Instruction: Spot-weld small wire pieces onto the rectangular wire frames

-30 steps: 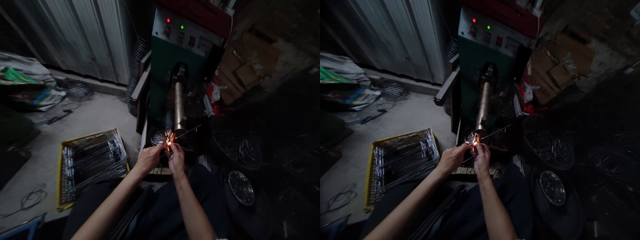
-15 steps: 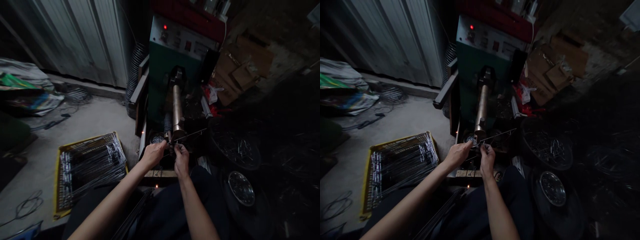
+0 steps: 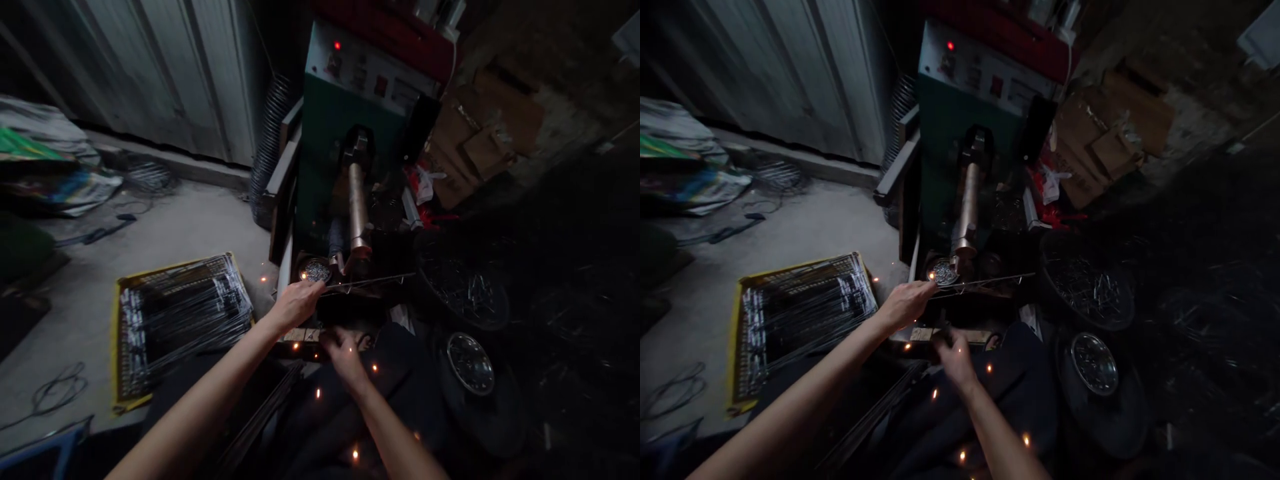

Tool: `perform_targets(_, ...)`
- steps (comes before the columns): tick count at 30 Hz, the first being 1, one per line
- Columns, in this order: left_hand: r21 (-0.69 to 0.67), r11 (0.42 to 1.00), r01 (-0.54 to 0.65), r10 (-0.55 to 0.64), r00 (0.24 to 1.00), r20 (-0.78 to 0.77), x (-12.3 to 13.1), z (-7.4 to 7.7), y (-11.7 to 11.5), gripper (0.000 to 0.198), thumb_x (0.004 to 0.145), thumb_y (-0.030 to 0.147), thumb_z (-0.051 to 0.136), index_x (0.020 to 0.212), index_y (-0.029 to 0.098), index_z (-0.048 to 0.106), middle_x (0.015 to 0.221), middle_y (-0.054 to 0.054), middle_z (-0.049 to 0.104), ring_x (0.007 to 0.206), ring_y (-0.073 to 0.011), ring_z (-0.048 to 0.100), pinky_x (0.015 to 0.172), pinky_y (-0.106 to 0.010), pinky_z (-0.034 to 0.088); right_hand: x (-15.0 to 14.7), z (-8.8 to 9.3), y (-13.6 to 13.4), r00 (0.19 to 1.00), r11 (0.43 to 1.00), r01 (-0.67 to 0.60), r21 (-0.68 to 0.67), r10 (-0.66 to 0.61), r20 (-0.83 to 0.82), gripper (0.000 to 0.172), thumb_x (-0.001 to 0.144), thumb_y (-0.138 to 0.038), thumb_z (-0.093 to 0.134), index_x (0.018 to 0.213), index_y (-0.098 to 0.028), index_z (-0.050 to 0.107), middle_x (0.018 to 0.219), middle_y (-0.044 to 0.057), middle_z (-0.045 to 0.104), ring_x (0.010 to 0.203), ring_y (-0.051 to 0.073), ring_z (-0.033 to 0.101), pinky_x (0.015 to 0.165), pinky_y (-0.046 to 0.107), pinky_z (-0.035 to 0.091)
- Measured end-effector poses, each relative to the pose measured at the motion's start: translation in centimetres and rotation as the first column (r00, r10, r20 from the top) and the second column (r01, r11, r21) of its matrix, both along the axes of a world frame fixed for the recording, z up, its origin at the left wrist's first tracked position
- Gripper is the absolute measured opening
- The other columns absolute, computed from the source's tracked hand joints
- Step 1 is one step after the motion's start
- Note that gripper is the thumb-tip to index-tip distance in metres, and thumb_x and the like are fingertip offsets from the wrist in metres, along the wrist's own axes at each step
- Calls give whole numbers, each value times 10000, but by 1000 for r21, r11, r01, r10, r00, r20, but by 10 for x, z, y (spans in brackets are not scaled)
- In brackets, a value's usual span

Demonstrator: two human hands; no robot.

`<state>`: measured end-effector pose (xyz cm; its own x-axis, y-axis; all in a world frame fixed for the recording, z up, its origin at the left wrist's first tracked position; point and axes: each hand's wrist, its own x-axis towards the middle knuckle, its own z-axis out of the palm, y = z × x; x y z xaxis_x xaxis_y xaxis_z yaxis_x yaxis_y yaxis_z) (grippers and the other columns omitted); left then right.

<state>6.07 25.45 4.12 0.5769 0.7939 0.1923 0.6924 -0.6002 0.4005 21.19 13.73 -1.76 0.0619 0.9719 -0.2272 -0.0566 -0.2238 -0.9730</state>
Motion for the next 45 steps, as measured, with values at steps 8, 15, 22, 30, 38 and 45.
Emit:
perform_targets(8, -112, 879, -463, 470, 881, 46, -164, -7, -73, 170, 820, 141, 509, 892, 220, 641, 801, -55, 664, 792, -206, 625, 691, -278, 448, -5, 1, -76, 629, 738, -652, -173, 654, 420, 168, 859, -227, 571, 938, -221, 718, 908, 14, 731, 860, 206, 667, 775, 272, 457)
perform_targets(15, -435, 289, -853, 933, 150, 326, -296, -84, -98, 294, 1006, 361, 399, 986, 143, 595, 691, 6, 598, 536, -127, 565, 534, -267, 488, -6, 9, -56, 602, 747, -641, -175, 631, 490, 183, 903, -289, 533, 966, -224, 692, 959, 35, 723, 905, 216, 661, 806, 280, 457)
perform_targets(22, -787, 73, -613, 948, -203, 247, -294, -185, -86, 288, 959, 377, 559, 1111, 136, 595, 911, -40, 645, 677, -134, 623, 590, -282, 556, 0, 8, -66, 541, 752, -613, -243, 624, 563, 186, 917, -308, 513, 971, -234, 675, 942, 35, 712, 896, 217, 655, 802, 286, 449)
perform_targets(30, -814, 106, -572, 992, 6, 126, -286, -193, -94, 240, 936, 334, 602, 1069, 136, 612, 962, -50, 648, 758, -158, 635, 659, -322, 566, 17, -4, -65, 525, 785, -564, -257, 581, 622, 172, 924, -286, 518, 971, -218, 668, 954, 47, 711, 914, 221, 660, 820, 293, 456)
perform_targets(38, -733, 543, -410, 710, 690, 140, -233, -89, -201, 382, 708, 541, 746, 856, 192, 702, 883, -29, 679, 875, -248, 607, 840, -326, 469, 25, -12, -54, 439, 777, -562, -282, 570, 695, 127, 929, -223, 578, 1031, -202, 651, 1028, 66, 698, 989, 224, 649, 871, 299, 451)
perform_targets(45, -488, 858, -160, 102, 984, -144, -187, -57, -258, 352, 930, 367, 392, 770, 229, 674, 852, -78, 657, 838, -243, 629, 807, -374, 475, 27, -19, -58, 354, 745, -567, -351, 605, 714, 144, 936, -261, 610, 1068, -213, 641, 1034, 65, 678, 959, 219, 642, 808, 292, 457)
